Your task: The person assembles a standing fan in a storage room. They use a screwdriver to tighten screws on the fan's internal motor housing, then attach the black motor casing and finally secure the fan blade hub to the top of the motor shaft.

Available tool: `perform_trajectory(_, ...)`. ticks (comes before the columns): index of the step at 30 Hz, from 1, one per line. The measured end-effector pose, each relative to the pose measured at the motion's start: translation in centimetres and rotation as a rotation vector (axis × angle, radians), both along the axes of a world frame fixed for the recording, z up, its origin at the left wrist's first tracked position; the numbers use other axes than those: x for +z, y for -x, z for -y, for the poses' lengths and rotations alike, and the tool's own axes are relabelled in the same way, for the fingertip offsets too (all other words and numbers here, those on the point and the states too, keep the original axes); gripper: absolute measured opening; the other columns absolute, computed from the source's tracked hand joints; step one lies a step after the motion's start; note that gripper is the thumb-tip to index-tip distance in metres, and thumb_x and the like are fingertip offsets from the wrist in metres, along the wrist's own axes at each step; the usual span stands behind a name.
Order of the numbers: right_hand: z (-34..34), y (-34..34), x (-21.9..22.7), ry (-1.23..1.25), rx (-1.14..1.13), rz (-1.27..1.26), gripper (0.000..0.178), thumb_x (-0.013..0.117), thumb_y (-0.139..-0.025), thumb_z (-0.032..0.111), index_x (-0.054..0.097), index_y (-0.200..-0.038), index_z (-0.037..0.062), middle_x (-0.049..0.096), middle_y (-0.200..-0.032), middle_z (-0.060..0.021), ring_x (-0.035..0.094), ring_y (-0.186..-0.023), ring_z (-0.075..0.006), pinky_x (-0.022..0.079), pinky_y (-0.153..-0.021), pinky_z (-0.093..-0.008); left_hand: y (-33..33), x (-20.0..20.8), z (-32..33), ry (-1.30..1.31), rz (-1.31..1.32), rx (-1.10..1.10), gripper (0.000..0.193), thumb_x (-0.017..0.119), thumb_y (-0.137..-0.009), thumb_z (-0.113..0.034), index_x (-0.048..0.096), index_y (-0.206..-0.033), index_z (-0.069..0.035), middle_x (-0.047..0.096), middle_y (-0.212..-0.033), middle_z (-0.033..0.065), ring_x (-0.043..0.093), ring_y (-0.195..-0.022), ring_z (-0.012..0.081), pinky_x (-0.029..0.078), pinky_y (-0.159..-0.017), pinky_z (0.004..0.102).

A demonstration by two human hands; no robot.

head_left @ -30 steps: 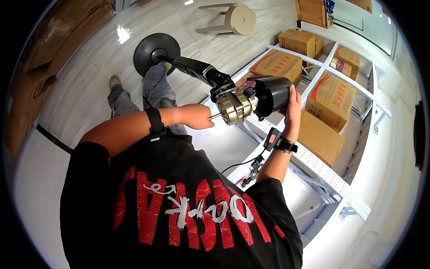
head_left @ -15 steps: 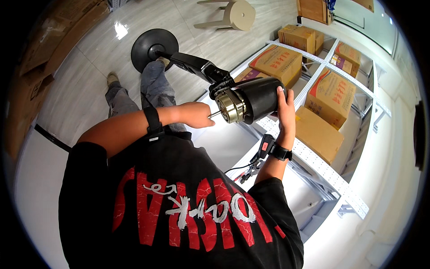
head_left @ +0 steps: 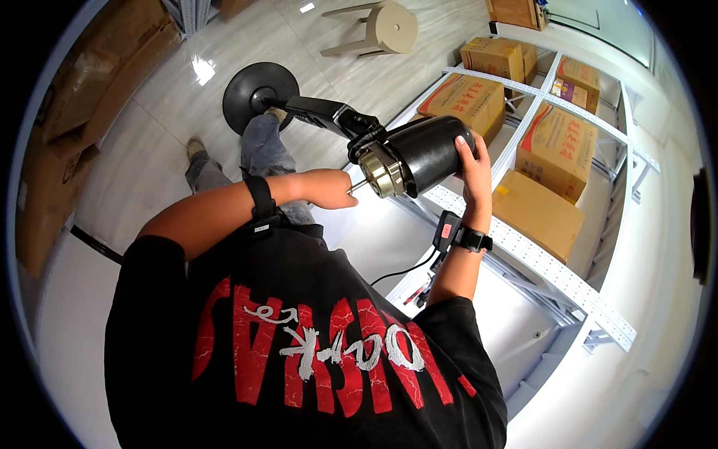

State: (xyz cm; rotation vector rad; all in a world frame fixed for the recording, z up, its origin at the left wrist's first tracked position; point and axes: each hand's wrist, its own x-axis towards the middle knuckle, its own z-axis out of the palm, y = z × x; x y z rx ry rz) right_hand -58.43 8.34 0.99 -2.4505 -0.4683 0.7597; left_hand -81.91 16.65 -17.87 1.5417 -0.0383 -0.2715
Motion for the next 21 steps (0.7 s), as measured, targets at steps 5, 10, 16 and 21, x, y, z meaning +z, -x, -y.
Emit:
perform_trajectory(5,1.1,0.4,0.3,-0.039,-0.017,-0.058,0.043,0.067,-0.094,0.032,0.058,-0.13,0.0078,0.064,-0.109,-0.0038,0.063,-0.092,-0.0132,0.057,-0.071,-0.0312,0.0,-0.2,0.0,-0.034,0.031,0.016,0.054,0.059,-0.091,-0.039,0.055,-0.062,0.006,0.05,-0.053,0.0202,0.048,-0.051,0.0362,0.042,-0.059,0.0482)
perform_trajectory(10,2.1,1.0,0.3,-0.066,0.008,-0.04,0.043,0.067,-0.094,0.031,0.058,-0.13,0.0098,0.064,-0.108,-0.0007,0.062,-0.093,-0.0115,0.054,-0.07,-0.0283,-0.4,-0.6,0.2,0.064,-0.004,-0.029,0.055,0.059,-0.092,-0.04,0.051,-0.056,0.001,0.046,-0.048,0.0107,0.045,-0.046,0.0273,0.041,-0.056,0.0441)
perform_trajectory(16,2.5,0.4,-0.2,-0.094,-0.034,-0.108,0.042,0.067,-0.093,0.035,0.059,-0.128,0.0139,0.064,-0.107,0.0003,0.06,-0.091,-0.0112,0.051,-0.069,-0.0275,-0.7,0.1,-1.1,-0.022,-0.091,-0.181,0.061,0.064,-0.089,-0.055,0.055,-0.059,-0.003,0.053,-0.054,0.0085,0.052,-0.052,0.023,0.045,-0.058,0.0392)
perform_trajectory(21,3.4,1.6,-1.3,-0.229,-0.108,-0.089,0.04,0.068,-0.093,0.035,0.059,-0.128,0.0169,0.062,-0.113,0.0003,0.058,-0.101,-0.0133,0.051,-0.075,-0.0313,0.9,3.9,-7.0,-0.302,0.0,-0.179,0.066,0.074,-0.074,-0.068,0.063,-0.079,-0.003,0.06,-0.072,0.0104,0.059,-0.069,0.0271,0.047,-0.066,0.0395)
